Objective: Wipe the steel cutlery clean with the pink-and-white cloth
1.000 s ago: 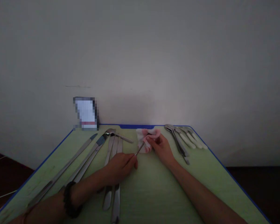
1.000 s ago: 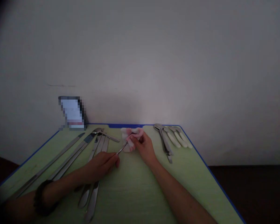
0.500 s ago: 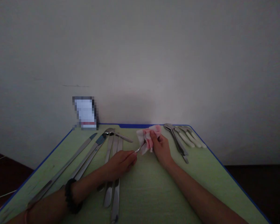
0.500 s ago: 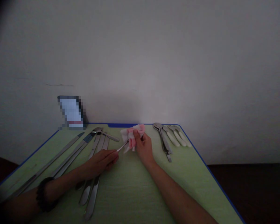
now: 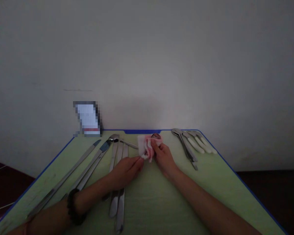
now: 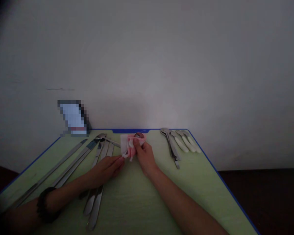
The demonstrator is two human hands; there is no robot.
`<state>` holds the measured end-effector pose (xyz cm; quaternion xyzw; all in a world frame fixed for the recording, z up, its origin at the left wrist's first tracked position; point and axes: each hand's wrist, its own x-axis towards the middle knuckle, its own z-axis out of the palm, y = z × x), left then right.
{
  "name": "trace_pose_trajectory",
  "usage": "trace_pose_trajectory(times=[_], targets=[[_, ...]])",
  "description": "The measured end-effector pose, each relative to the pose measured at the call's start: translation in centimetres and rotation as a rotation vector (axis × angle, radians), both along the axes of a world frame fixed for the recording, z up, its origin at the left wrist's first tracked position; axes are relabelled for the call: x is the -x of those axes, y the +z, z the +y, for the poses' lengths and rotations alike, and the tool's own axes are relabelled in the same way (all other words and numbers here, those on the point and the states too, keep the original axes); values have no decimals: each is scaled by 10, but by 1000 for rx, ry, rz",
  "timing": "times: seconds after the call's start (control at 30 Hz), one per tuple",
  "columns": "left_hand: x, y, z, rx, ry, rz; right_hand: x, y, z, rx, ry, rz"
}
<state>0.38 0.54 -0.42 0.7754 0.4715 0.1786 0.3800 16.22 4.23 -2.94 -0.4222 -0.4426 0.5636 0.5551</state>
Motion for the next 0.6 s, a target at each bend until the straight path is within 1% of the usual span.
trace_pose_trajectory(times=[0.13, 0.27, 0.37, 0.5, 0.6], targets=[[0, 1, -1, 21, 24, -11, -9, 1, 7, -107, 14, -127], [1, -1, 0, -15, 18, 27, -15, 5, 10, -172, -69, -270], [2, 0, -1, -35, 9, 36, -17, 8, 8, -191, -152, -327], [2, 2, -2, 13, -9, -9, -17, 10, 5, -175, -220, -332], [2, 3, -1, 49, -14, -50, -14, 11, 2, -117, -189, -249]])
